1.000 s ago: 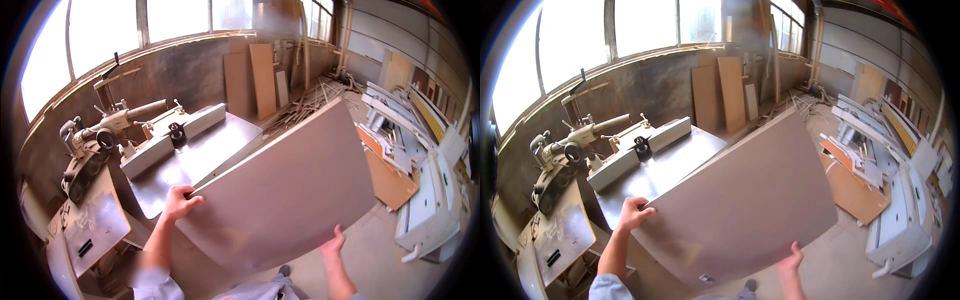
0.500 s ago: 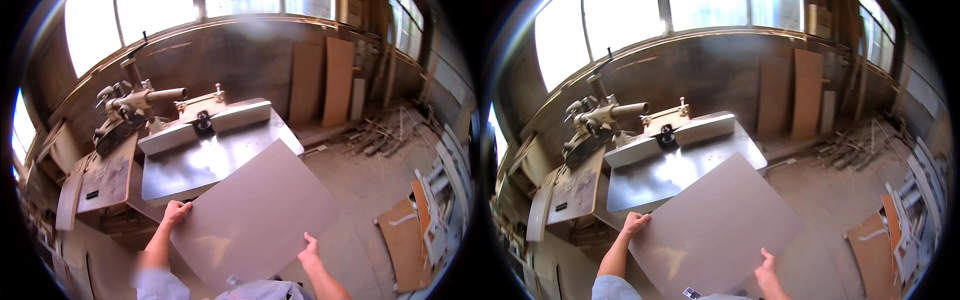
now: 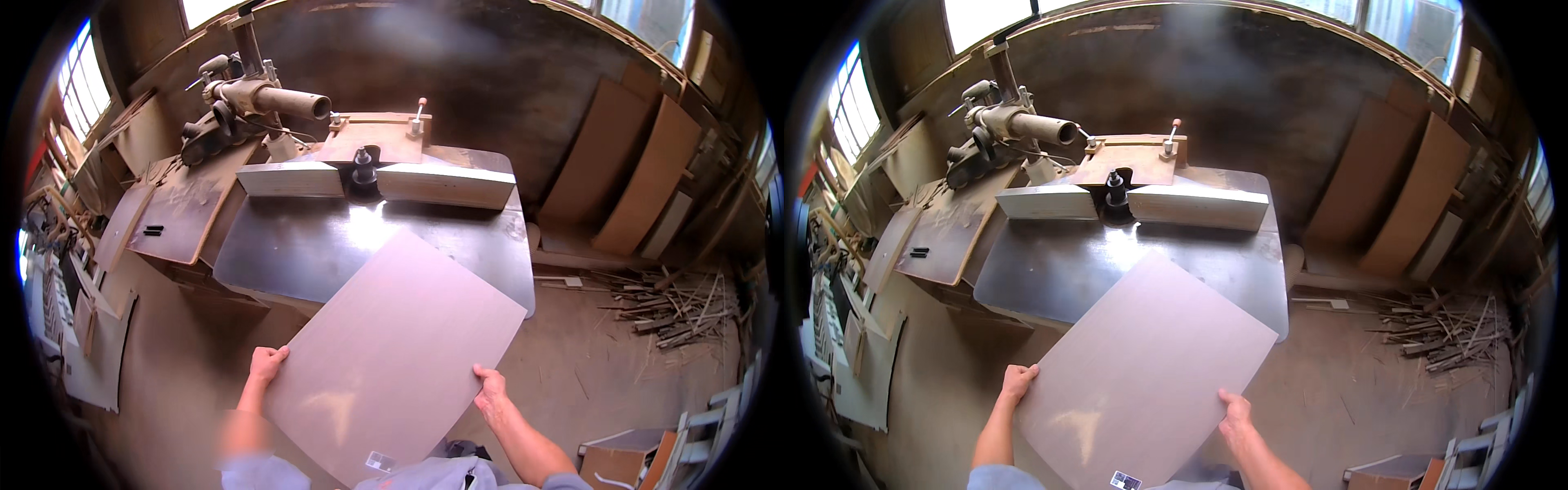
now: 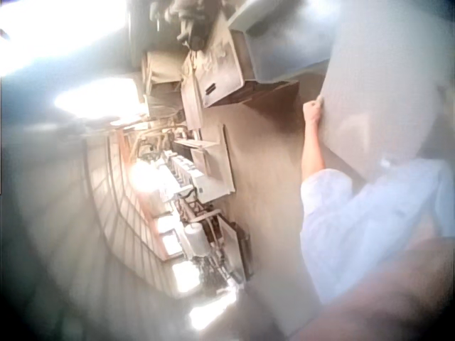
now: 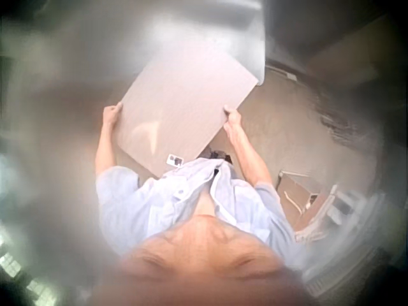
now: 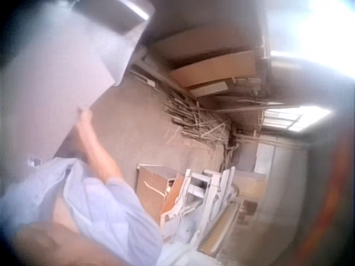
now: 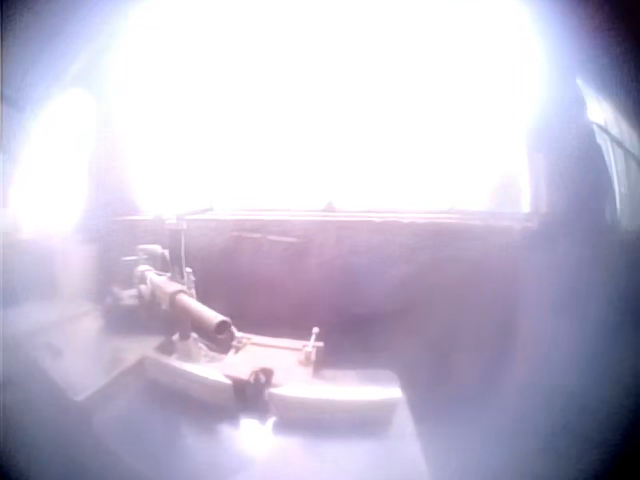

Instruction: The person repeatedly carries large rectangular wood panels to a stationary sanding machine, places them on the table, and pushes them through the sanding mechanism. After each pass, the person removes the panel and stacks it with others. The process is repeated for multiple panels.

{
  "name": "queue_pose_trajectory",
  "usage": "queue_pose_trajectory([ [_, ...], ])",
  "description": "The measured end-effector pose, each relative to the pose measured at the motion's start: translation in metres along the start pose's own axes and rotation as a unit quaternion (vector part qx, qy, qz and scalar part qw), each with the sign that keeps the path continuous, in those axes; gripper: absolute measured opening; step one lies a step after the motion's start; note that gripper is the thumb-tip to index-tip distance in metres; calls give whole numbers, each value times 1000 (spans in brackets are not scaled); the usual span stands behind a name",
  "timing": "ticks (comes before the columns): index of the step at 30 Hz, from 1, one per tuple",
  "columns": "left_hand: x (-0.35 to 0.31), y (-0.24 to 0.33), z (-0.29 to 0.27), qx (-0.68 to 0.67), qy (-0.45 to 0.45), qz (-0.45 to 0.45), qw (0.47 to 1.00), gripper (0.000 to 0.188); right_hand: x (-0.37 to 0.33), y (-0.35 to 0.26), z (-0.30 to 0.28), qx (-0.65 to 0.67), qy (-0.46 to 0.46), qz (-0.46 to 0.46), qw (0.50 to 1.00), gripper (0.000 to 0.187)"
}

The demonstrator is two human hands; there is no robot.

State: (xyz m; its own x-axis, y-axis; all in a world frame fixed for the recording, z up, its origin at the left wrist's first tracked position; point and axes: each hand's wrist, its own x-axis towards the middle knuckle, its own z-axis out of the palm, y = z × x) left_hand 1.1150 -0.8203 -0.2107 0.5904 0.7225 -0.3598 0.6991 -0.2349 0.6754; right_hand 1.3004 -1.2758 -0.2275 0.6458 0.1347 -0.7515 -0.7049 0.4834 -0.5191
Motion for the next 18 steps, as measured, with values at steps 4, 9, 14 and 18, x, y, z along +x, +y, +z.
queue_pose_trajectory([
  [4, -15, 6, 12, 10, 32, -26, 999, 53, 27, -33, 10, -83, -38, 16, 996, 40],
  [9, -36, 4, 39, 10, 42, -69, 997, 52, 58, -97, -5, -372, -66, 71, 923, 26],
  [14, -87, 6, 80, -5, 83, -74, 994, 48, 66, -176, -17, -609, -122, -263, 738, 22],
  [18, -138, 7, 121, -84, 94, -151, 980, 43, 99, -228, 12, -631, -257, -465, 565, 23],
])
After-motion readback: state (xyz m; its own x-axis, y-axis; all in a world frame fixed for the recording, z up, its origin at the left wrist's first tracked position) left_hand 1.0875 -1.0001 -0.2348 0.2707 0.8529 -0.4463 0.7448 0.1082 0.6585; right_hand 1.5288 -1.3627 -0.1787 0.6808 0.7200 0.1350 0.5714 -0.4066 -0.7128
